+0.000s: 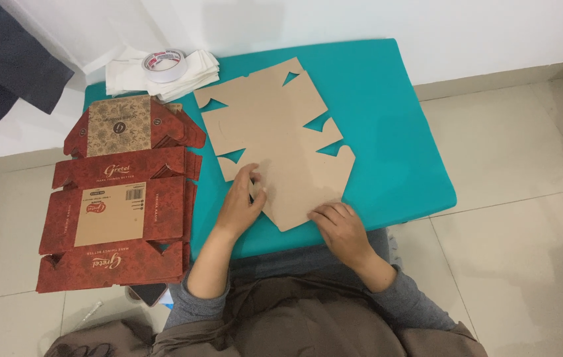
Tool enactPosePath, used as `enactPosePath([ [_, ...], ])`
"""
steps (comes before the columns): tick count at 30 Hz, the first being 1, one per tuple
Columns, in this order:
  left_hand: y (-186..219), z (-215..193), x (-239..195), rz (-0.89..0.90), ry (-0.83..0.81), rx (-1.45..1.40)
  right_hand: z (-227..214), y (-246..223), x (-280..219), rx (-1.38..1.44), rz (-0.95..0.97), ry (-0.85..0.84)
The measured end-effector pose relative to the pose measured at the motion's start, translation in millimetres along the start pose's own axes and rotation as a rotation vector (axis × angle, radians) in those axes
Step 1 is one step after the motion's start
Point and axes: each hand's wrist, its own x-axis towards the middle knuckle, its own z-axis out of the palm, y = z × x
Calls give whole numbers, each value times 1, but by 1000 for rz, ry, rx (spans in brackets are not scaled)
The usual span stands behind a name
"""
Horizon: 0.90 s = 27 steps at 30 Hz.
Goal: The person assembles a flat cardboard box by folding its sides and inserting a white paper insert. They then close the box and place it on a stack of similar boxes on a teal table.
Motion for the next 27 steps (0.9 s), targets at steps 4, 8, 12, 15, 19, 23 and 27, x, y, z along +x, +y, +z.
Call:
enactPosePath([
  [4, -20, 2, 9, -17, 157, 249, 9, -2, 11, -69, 33, 42],
  [8, -15, 11, -15, 138, 265, 713, 7, -3, 34, -55, 132, -52],
  [12, 3, 47, -53, 464, 43, 584, -4, -4, 52, 131, 233, -122],
  [15, -14, 71, -68, 434, 39, 624, 4, -4, 43, 94, 224, -82],
  [19, -18, 73, -72, 421, 70, 607, -9, -40, 28, -62, 103, -70],
  [23, -22, 80, -72, 367, 17, 670, 4, -43, 6, 32, -35, -209],
  [27, -22, 79, -74, 337, 19, 651, -3, -41, 7, 43, 7, -329],
])
